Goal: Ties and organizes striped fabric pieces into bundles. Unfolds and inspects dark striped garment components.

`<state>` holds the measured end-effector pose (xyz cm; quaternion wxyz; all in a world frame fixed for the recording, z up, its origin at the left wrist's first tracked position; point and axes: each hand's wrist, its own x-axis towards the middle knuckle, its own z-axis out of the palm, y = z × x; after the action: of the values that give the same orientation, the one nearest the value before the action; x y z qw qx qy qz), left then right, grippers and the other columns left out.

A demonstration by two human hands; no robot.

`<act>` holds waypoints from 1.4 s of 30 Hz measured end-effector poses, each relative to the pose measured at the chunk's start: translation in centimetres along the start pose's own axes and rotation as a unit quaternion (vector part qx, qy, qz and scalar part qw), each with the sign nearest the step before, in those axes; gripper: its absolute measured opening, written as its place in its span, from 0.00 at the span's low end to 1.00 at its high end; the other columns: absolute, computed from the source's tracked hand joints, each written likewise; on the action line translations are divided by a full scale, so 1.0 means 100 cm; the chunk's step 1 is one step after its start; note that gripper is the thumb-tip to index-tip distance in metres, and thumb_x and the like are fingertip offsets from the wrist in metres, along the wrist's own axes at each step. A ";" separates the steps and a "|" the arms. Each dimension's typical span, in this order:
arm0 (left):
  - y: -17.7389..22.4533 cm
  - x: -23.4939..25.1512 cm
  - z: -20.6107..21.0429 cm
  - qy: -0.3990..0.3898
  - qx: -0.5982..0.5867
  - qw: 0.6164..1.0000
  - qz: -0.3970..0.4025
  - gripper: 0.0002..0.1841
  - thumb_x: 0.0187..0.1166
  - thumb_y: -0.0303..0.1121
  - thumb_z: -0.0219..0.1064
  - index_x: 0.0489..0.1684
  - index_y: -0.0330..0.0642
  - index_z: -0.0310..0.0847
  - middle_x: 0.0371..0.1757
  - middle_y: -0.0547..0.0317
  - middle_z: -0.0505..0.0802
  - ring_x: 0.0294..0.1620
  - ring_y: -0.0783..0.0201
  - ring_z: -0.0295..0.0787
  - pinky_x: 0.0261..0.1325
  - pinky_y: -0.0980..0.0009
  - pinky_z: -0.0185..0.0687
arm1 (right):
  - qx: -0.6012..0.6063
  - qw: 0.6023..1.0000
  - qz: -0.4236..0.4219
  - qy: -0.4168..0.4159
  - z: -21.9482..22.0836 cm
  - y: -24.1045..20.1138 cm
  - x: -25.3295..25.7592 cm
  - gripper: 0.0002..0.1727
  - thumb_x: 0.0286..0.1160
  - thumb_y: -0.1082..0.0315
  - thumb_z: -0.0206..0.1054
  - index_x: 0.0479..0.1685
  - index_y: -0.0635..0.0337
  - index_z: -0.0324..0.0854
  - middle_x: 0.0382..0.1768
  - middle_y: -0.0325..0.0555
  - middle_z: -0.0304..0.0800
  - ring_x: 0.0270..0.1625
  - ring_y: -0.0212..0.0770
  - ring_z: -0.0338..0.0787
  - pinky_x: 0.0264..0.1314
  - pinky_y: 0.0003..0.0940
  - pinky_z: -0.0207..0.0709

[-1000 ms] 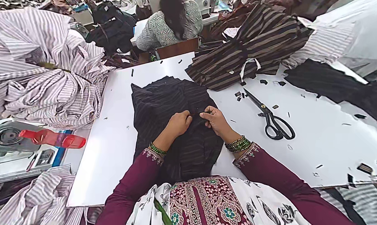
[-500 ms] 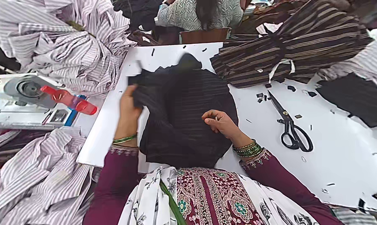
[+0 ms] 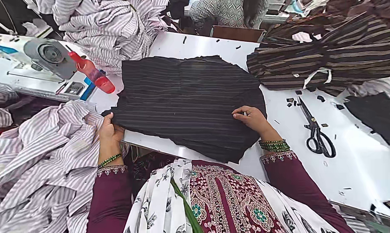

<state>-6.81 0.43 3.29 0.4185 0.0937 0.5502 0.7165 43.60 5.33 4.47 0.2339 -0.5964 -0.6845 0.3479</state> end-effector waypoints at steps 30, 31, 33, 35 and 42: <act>0.035 0.031 -0.017 -0.254 -0.242 0.936 -0.037 0.27 0.94 0.44 0.35 0.29 0.53 0.81 0.21 0.70 0.88 0.21 0.76 0.86 0.29 0.80 0.85 | -0.212 0.967 -0.139 0.021 0.119 -0.132 -0.107 0.51 0.61 0.25 0.65 0.70 0.64 0.83 0.53 0.65 0.84 0.34 0.55 0.86 0.29 0.51 0.80; 0.041 0.028 -0.014 -0.269 -0.245 0.931 -0.035 0.28 0.94 0.44 0.35 0.28 0.53 0.82 0.22 0.69 0.89 0.22 0.76 0.87 0.30 0.80 0.85 | -0.212 0.965 -0.152 0.028 0.121 -0.148 -0.101 0.59 0.55 0.19 0.62 0.75 0.64 0.79 0.56 0.66 0.84 0.33 0.53 0.86 0.28 0.50 0.79; 0.048 0.019 -0.004 -0.302 -0.265 0.915 -0.029 0.29 0.94 0.43 0.34 0.26 0.52 0.83 0.24 0.67 0.91 0.25 0.75 0.90 0.31 0.81 0.87 | -0.216 0.959 -0.182 0.026 0.132 -0.179 -0.086 0.64 0.49 0.17 0.65 0.81 0.64 0.73 0.60 0.67 0.83 0.33 0.53 0.88 0.29 0.51 0.81; 0.053 0.010 0.006 -0.331 -0.288 0.899 -0.022 0.30 0.93 0.41 0.34 0.25 0.51 0.83 0.27 0.66 0.93 0.29 0.74 0.92 0.34 0.80 0.88 | -0.236 0.950 -0.205 0.019 0.153 -0.201 -0.070 0.61 0.53 0.25 0.72 0.85 0.62 0.69 0.63 0.67 0.82 0.37 0.56 0.90 0.33 0.52 0.83; 0.080 -0.004 -0.013 -0.350 -0.130 0.925 0.076 0.26 0.89 0.37 0.38 0.30 0.58 0.88 0.31 0.69 0.96 0.32 0.75 0.93 0.36 0.77 0.89 | -0.285 0.926 -0.249 0.007 0.132 -0.211 -0.048 0.20 0.75 0.70 0.65 0.65 0.60 0.88 0.54 0.65 0.88 0.45 0.64 0.92 0.40 0.59 0.84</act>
<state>-11.27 -1.14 9.90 0.5369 0.3250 0.2624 0.7330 20.95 -3.01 12.28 0.1375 -0.4511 -0.8795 0.0646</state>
